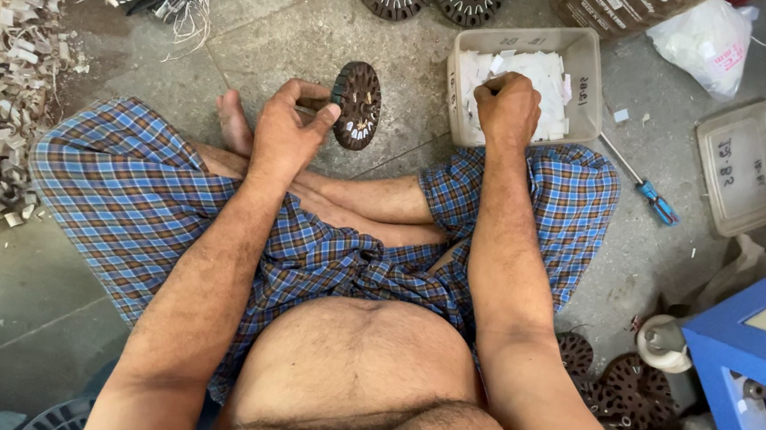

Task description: The person sits on the floor and inserts small white plastic pieces into the slots of a circular metal motor stator. They pick up the stator, place the pieces one by one, and continue the process with multiple stators.

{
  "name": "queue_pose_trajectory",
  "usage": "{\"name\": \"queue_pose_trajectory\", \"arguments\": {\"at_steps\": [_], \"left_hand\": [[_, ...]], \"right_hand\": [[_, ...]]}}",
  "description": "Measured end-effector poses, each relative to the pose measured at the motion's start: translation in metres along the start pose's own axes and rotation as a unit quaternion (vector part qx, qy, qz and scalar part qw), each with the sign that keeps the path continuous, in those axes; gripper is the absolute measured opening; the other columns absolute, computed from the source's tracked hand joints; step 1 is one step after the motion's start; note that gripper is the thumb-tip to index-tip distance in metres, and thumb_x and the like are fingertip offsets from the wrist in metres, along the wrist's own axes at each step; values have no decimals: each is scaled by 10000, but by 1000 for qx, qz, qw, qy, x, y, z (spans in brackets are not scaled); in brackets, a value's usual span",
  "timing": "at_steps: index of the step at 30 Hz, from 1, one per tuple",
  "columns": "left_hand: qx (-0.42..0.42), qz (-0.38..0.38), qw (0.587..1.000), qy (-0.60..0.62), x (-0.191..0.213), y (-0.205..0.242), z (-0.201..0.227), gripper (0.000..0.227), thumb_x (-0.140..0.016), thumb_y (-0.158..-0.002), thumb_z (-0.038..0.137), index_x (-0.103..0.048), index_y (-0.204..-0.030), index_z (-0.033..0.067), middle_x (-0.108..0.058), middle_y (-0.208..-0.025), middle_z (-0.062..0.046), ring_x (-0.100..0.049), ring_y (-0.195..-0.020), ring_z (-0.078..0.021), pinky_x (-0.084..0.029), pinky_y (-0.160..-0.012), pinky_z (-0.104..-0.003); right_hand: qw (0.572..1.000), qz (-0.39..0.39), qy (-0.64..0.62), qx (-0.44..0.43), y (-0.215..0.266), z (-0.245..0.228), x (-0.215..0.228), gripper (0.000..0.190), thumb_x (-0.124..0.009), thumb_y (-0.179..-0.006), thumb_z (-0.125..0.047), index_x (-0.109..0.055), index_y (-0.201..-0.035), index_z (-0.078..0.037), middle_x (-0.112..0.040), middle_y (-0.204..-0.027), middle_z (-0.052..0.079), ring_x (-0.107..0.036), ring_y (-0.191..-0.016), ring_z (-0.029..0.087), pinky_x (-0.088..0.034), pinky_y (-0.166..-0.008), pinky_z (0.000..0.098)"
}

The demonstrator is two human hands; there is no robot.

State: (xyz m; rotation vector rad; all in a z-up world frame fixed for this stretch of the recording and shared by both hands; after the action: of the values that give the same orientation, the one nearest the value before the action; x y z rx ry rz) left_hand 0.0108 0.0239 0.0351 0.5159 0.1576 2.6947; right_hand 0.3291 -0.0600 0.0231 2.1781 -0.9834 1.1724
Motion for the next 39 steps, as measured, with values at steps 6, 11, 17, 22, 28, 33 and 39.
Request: {"name": "queue_pose_trajectory", "arguments": {"at_steps": [6, 11, 17, 22, 28, 33, 39], "left_hand": [[-70, 37, 997, 19, 4, 2, 11, 227, -770, -928, 119, -692, -1118, 21, -755, -1029, -70, -736, -826, -111, -601, -679, -253], [-101, 36, 992, 60, 1, 4, 14, 187, -795, -927, 143, -733, -1071, 41, -773, -935, -46, -703, -789, -117, -559, -685, -254], [-121, -15, 991, 58, -5, 7, 23, 180, -816, -925, 172, -747, -1042, 54, -774, -912, -26, -715, -794, -92, -558, -679, -246], [-62, -71, 990, 108, -8, 9, 25, 191, -808, -918, 182, -744, -1060, 72, -768, -908, -31, -711, -748, -92, -584, -659, -243], [-104, -94, 978, 157, -12, 7, 20, 229, -802, -929, 127, -739, -1134, 47, -775, -978, -54, -712, -830, -88, -605, -727, -243], [-48, -128, 959, 250, -14, 3, 10, 172, -765, -923, 65, -723, -1084, 24, -768, -953, -40, -747, -822, -87, -672, -724, -269], [-52, -162, 965, 198, -18, 5, 0, 84, -751, -929, 40, -675, -962, 22, -719, -831, -23, -712, -711, -81, -622, -608, -250]], "right_hand": [[995, 49, -56, 61, -2, 4, -1, 231, -796, -814, -74, -762, -1043, -61, -781, -944, 145, -765, -859, 292, -590, -815, 404], [978, 84, -106, 161, 10, -4, 7, 166, -825, -825, -62, -814, -991, -63, -749, -967, 173, -751, -840, 275, -596, -779, 365], [961, 99, -205, 160, 16, -11, 11, 148, -822, -852, -63, -793, -989, -17, -754, -875, 135, -748, -743, 229, -613, -675, 323], [904, -27, -419, 81, 23, -24, 7, 153, -804, -891, -52, -769, -1030, 1, -782, -862, 104, -747, -686, 159, -655, -605, 277], [844, -250, -459, 118, 84, -66, -22, 140, -769, -909, -13, -741, -1042, 21, -774, -889, 119, -757, -712, 159, -655, -625, 290], [833, -272, -454, 160, 99, -78, -30, 106, -754, -926, -9, -720, -1019, 26, -760, -878, 84, -757, -745, 141, -644, -655, 275], [855, -277, -383, 214, 98, -70, -42, 93, -753, -913, 42, -677, -958, 13, -705, -829, 57, -677, -710, 104, -582, -617, 258]]}}
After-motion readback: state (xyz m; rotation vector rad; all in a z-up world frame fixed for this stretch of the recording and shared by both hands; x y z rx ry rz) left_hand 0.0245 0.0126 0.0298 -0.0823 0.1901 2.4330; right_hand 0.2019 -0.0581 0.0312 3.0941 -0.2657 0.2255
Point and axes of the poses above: each hand's wrist, its own y-axis away from the middle knuckle, its own x-axis out of the back of the hand, z = x × y, the point moved 3 cm from there along -y, towards the middle knuckle
